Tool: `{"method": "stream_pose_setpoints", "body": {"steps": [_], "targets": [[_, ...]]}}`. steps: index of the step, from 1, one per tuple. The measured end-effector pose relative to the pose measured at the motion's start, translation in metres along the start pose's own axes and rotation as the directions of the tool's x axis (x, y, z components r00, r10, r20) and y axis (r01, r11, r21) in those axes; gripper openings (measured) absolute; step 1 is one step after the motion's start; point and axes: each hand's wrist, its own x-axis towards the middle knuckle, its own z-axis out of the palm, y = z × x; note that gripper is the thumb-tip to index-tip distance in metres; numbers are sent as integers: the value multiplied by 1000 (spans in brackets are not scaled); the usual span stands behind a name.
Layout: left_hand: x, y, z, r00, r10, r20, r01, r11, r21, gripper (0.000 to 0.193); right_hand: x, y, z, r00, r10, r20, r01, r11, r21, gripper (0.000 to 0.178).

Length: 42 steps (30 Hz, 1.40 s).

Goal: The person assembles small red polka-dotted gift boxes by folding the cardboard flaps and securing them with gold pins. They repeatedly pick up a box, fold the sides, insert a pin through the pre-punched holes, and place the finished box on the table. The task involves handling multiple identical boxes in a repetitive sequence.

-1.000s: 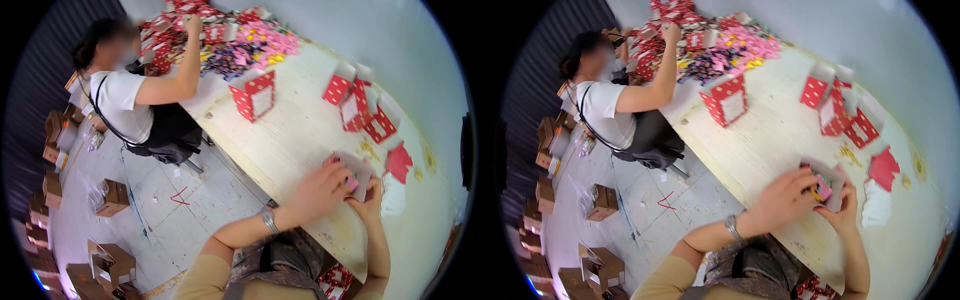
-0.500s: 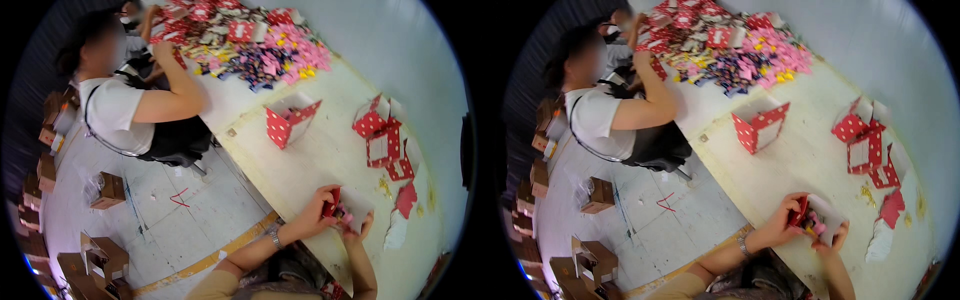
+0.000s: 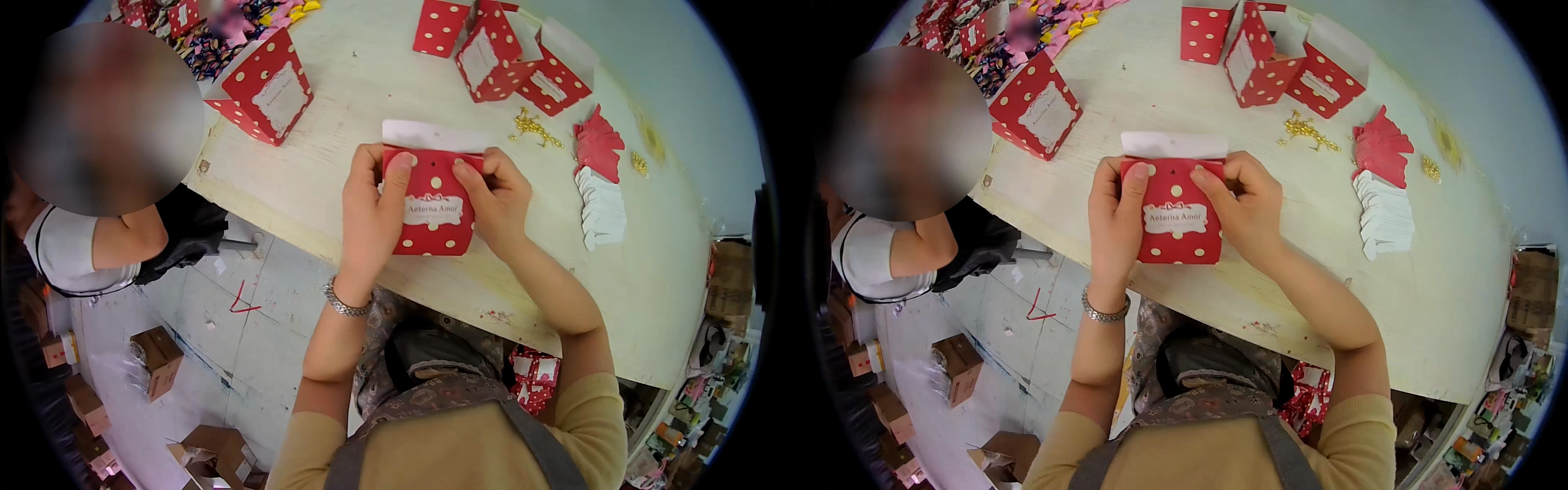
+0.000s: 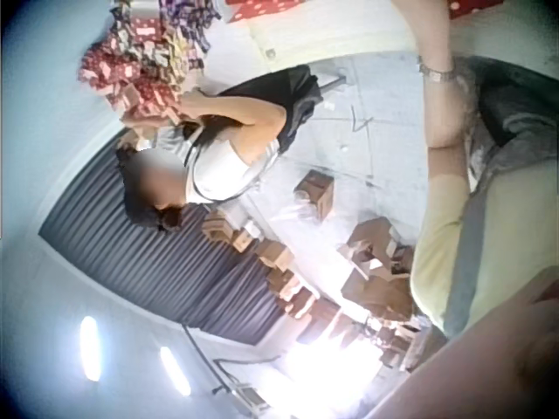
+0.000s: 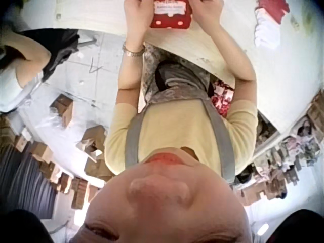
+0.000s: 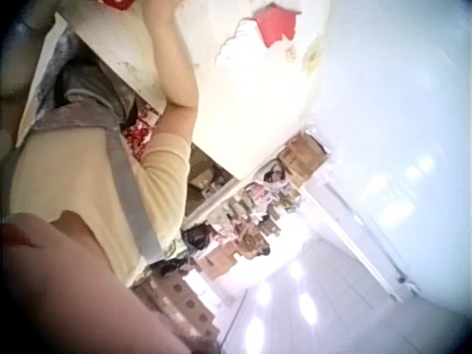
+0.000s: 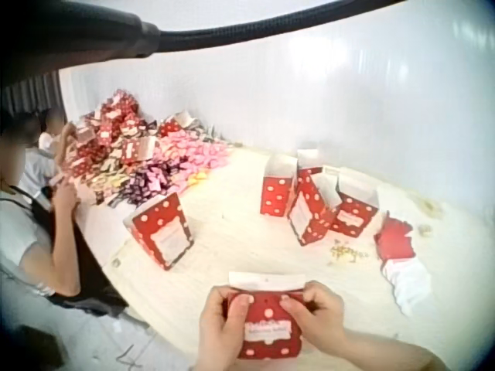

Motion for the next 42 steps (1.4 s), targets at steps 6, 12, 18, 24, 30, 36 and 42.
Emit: {"method": "stream_pose_setpoints", "body": {"steps": [6,12,18,24,30,36,42], "targets": [[-7,3,11,995,-85,57,92,989,-115,20,-7,-9,-14,996,77,33,-78,997,22,23],[-13,1,21,998,26,51,-17,984,-180,18,-4,-15,-20,976,166,144,-193,959,206,24],[-14,0,25,994,103,37,-96,982,-162,20,-1,-8,-31,945,98,311,-145,980,134,25],[-2,-9,21,983,149,104,-127,973,-191,11,3,-4,-27,960,-90,265,50,987,155,15],[-10,-11,11,957,276,88,-257,948,-186,15,5,10,-30,840,-475,261,478,876,56,17],[-16,-1,21,987,116,115,-99,985,-145,25,4,7,-34,731,-629,265,646,763,30,16],[-23,-7,23,983,158,91,-132,960,-249,26,-20,-27,-37,967,133,215,-137,991,4,30]]}}
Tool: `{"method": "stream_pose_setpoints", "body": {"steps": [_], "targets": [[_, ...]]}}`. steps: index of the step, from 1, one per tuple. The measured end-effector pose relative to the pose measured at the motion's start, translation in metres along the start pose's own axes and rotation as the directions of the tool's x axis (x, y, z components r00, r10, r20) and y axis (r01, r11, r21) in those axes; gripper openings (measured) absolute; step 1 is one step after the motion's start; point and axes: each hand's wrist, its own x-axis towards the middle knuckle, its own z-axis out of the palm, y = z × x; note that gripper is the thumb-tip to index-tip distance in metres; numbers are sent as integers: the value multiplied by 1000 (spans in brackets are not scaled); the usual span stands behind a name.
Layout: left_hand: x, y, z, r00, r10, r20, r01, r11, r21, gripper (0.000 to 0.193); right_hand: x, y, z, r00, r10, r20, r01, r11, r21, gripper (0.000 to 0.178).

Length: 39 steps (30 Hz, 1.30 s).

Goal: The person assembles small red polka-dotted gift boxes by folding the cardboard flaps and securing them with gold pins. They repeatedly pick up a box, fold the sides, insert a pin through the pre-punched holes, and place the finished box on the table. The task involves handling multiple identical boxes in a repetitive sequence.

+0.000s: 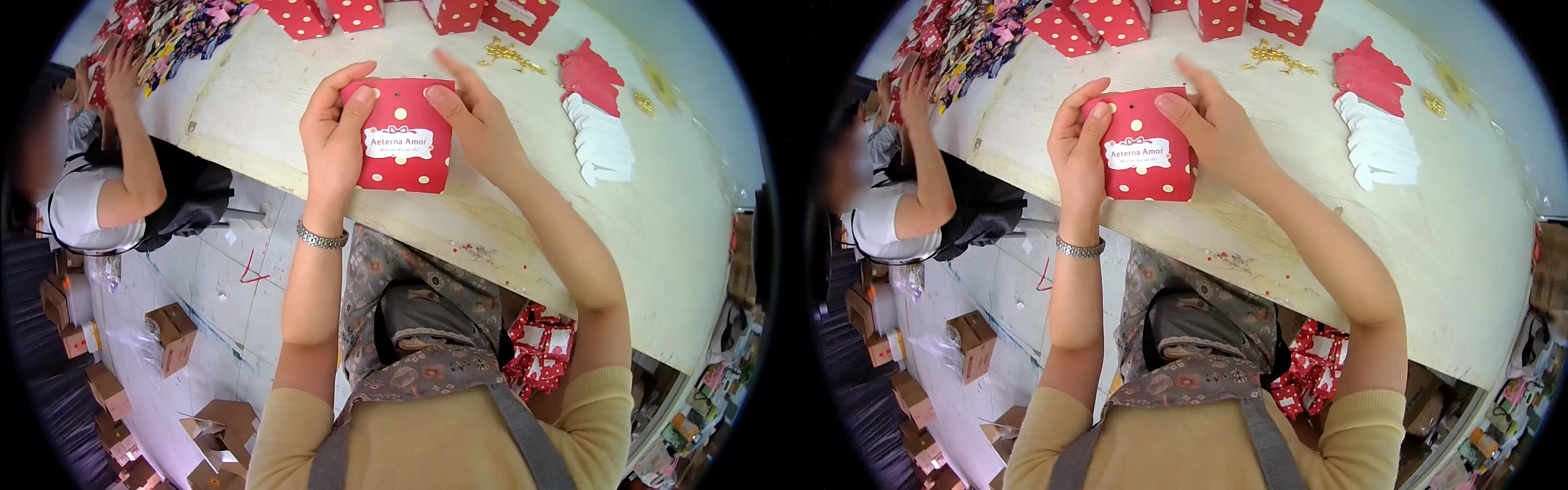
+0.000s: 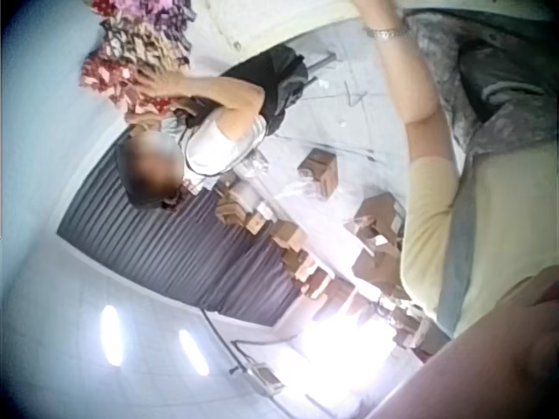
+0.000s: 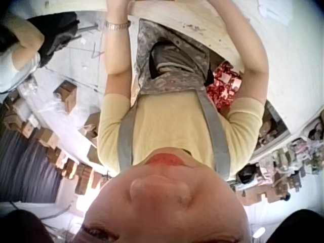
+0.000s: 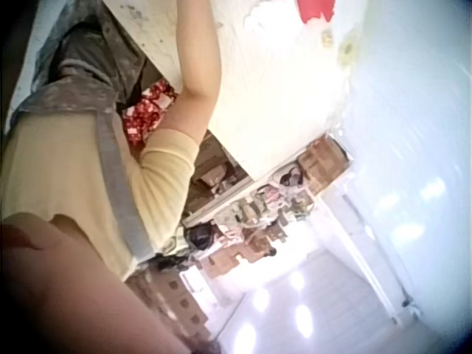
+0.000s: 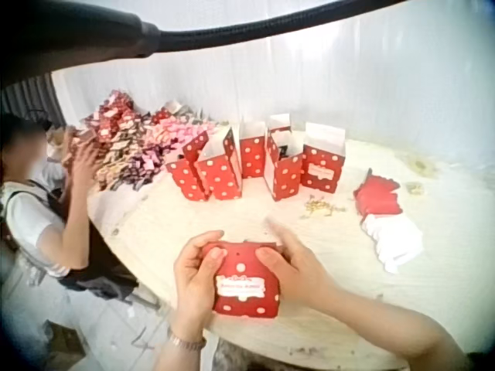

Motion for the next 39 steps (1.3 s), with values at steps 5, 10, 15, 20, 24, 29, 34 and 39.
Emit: {"method": "stream_pose_setpoints", "body": {"steps": [5,10,15,20,24,29,34,39], "targets": [[10,2,9,980,194,43,-163,661,732,30,-3,-22,-18,994,-64,92,109,763,-637,31],[-32,11,56,950,268,159,-308,735,604,35,-11,5,1,778,-627,47,444,496,-746,40],[-7,8,51,983,59,-172,37,859,511,28,-29,16,-3,855,-481,194,515,741,-431,35],[2,-12,18,982,190,16,-164,799,578,16,-34,22,-106,991,-104,-80,25,746,-666,19],[-4,-13,28,979,202,10,-182,857,481,14,-71,18,-165,922,-170,-348,-286,306,-908,19],[-7,-14,31,976,208,67,-215,856,469,16,-103,6,-167,868,9,-497,-484,244,-840,21],[-7,-5,36,989,141,38,-143,871,471,13,-140,-24,-175,772,130,-622,-634,101,-766,18],[-8,-8,39,968,247,42,-239,856,458,10,-145,-43,-178,580,-402,-709,-561,434,-705,18]]}}
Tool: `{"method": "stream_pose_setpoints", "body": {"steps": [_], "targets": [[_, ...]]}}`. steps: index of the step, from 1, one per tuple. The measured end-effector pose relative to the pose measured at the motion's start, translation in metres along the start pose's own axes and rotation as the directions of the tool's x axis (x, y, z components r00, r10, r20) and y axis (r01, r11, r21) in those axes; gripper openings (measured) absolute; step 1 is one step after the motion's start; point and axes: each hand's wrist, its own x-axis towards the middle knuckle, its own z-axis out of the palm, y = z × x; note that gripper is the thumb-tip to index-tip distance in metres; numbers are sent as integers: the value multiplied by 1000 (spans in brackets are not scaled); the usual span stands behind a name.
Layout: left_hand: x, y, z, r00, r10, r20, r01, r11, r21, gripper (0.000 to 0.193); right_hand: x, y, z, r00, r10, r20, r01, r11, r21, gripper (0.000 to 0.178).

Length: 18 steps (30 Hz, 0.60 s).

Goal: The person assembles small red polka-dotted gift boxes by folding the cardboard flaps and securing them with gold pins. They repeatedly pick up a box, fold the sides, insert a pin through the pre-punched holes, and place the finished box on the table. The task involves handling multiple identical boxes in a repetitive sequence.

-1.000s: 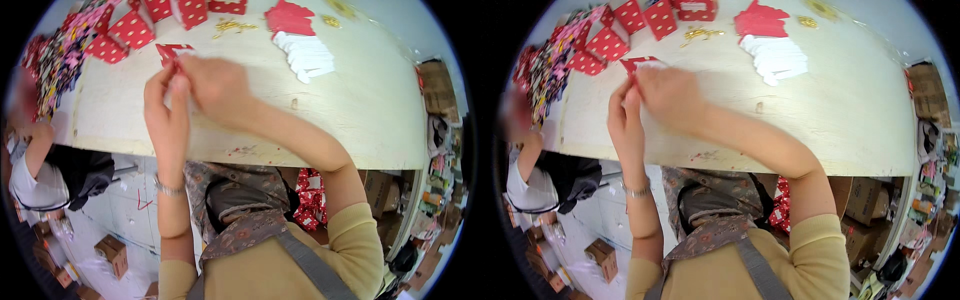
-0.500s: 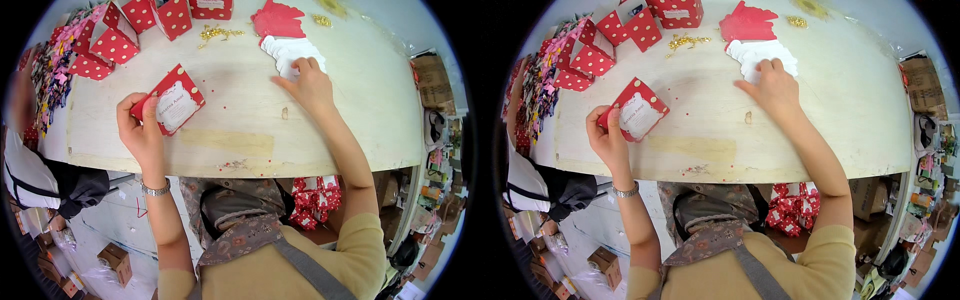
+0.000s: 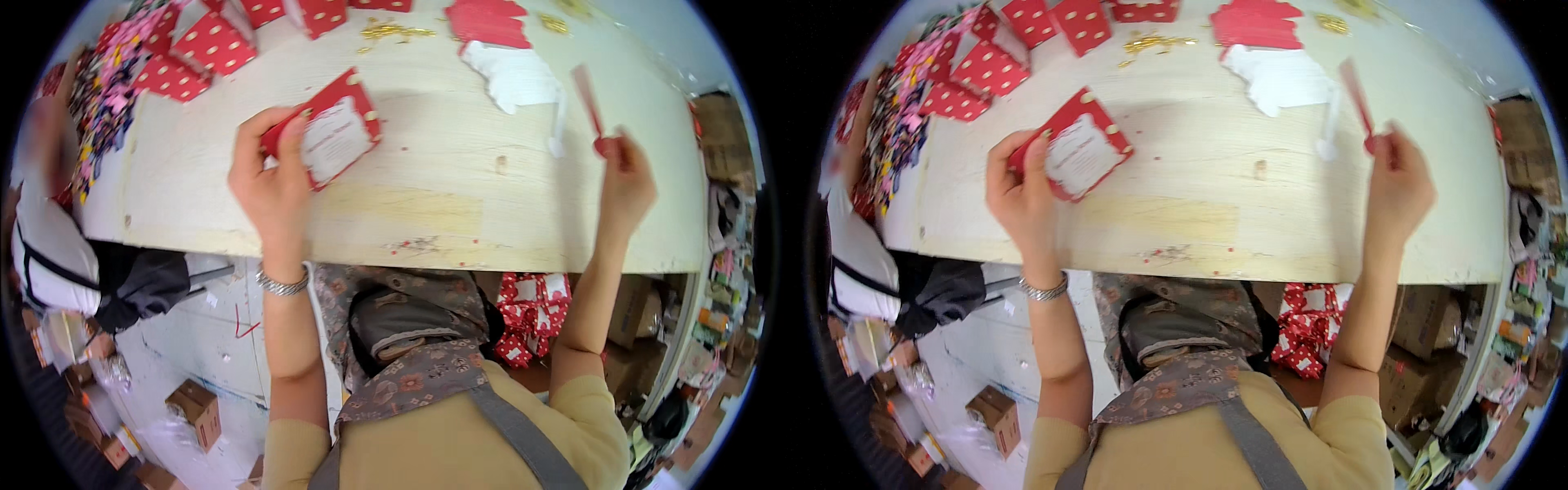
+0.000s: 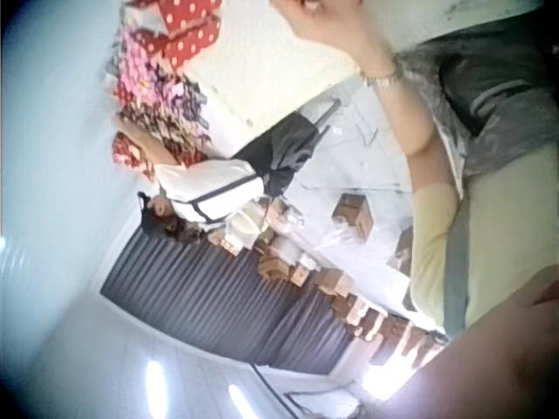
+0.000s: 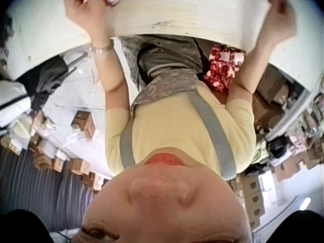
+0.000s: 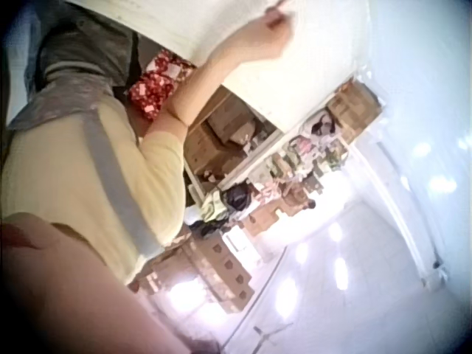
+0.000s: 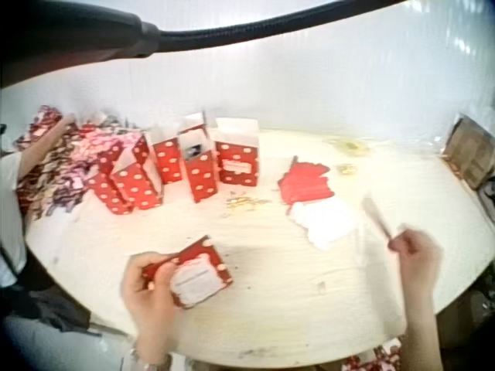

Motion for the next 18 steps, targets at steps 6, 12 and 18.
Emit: {"method": "stream_pose_setpoints", "body": {"steps": [6,12,18], "targets": [[9,-2,-10,995,-86,58,89,995,-53,13,-46,-148,67,744,-178,644,-592,269,759,25],[13,0,-14,974,-179,141,195,974,-116,14,-57,-170,102,757,-264,598,-407,525,747,13],[13,3,-12,972,-170,163,186,978,-90,15,-69,-179,109,781,-217,586,-496,355,792,12]]}}
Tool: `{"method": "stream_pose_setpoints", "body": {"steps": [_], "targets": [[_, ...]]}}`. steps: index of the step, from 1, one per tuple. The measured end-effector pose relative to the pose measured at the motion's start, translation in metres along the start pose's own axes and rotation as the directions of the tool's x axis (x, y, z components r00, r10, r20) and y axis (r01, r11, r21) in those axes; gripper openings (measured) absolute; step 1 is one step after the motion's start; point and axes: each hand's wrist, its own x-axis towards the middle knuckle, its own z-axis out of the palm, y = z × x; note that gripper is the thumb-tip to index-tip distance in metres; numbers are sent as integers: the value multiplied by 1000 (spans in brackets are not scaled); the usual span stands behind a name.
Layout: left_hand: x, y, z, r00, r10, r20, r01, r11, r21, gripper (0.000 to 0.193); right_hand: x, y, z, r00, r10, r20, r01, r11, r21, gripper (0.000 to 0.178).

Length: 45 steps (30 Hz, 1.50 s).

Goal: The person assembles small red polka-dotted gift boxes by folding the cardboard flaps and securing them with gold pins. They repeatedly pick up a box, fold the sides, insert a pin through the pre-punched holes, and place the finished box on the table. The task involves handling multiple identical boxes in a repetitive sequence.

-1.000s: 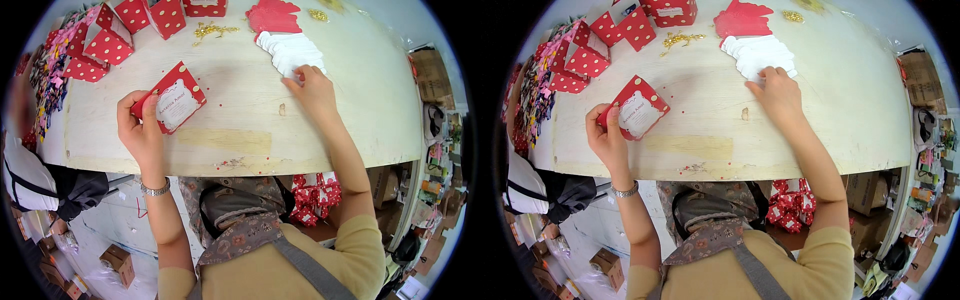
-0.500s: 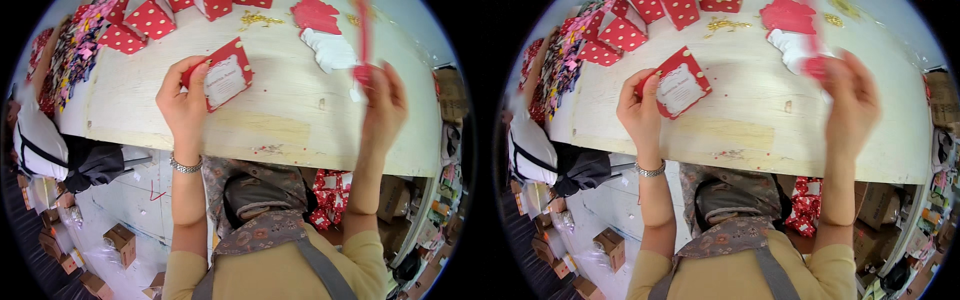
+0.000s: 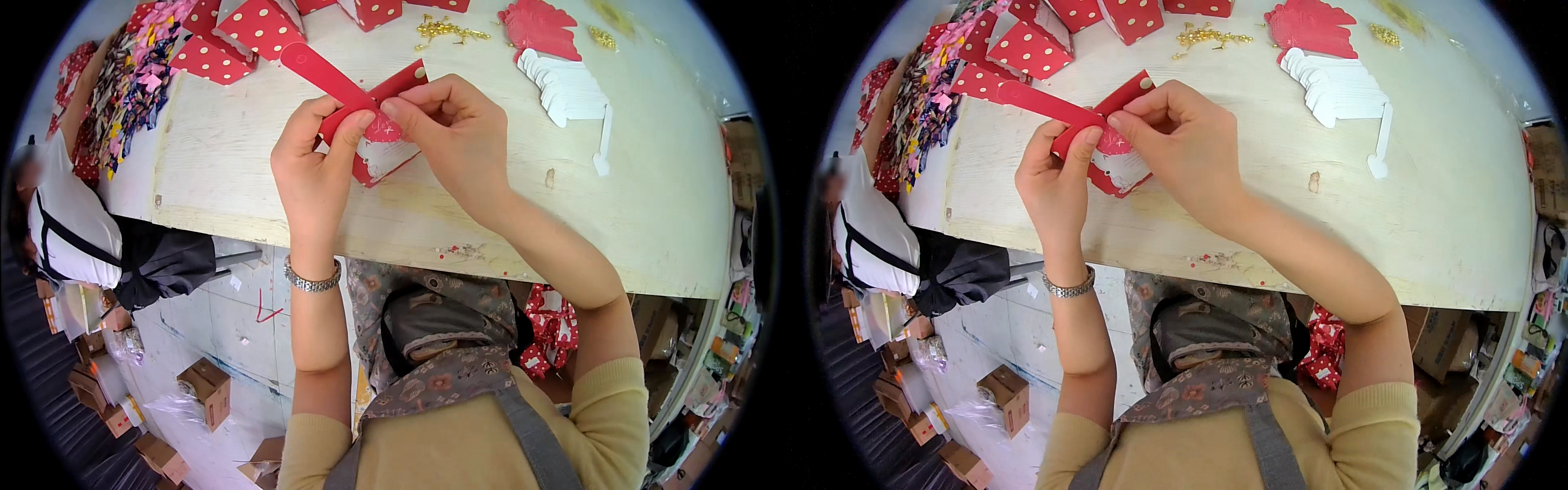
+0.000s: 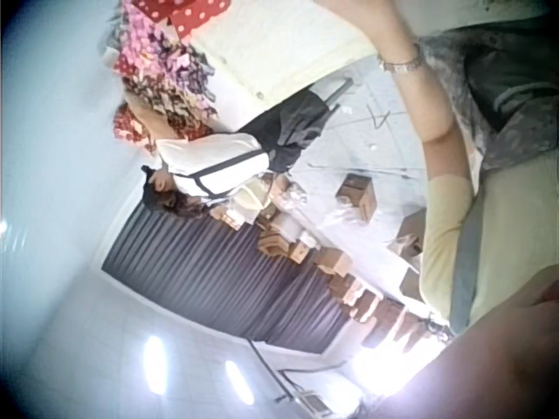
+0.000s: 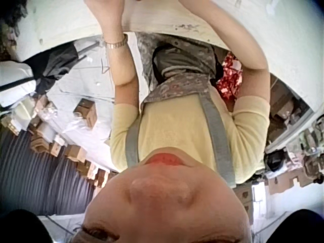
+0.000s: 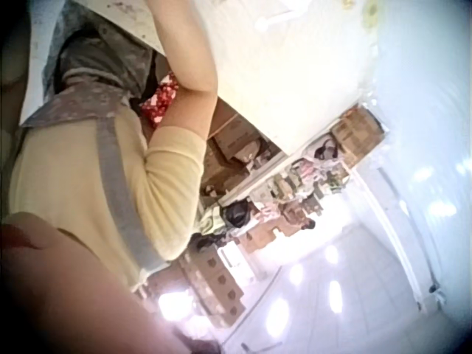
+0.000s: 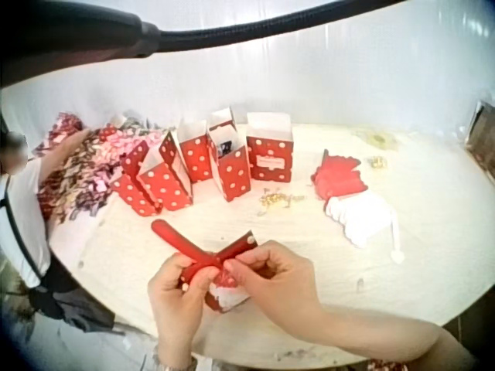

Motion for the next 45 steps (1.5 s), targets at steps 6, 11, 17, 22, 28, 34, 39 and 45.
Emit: {"method": "stream_pose_setpoints", "body": {"steps": [6,11,17,22,28,34,39,45], "targets": [[-7,-14,2,971,222,-91,-190,944,270,14,11,3,-19,997,61,40,-53,981,-185,11],[-5,-7,-7,975,198,-104,-171,960,224,14,97,41,-70,797,-524,300,568,481,-668,14],[-7,-14,-12,975,184,-127,-159,970,186,15,122,65,-52,853,-254,456,514,257,-818,12],[-6,-12,-14,987,131,-96,-116,982,148,15,128,48,-75,914,-82,397,399,3,-917,14],[-5,-14,-9,972,207,-107,-190,971,145,14,58,-3,-68,750,-561,350,597,346,-724,8],[-5,-15,-13,975,190,-118,-170,973,157,14,20,-4,-17,700,-561,442,704,648,-292,11],[-4,-16,-10,951,289,-107,-269,948,173,15,21,-3,-18,764,-464,449,614,736,-285,11],[-5,-16,-11,971,209,-119,-196,974,111,15,20,-2,-15,763,-492,419,620,740,-261,9]]}}
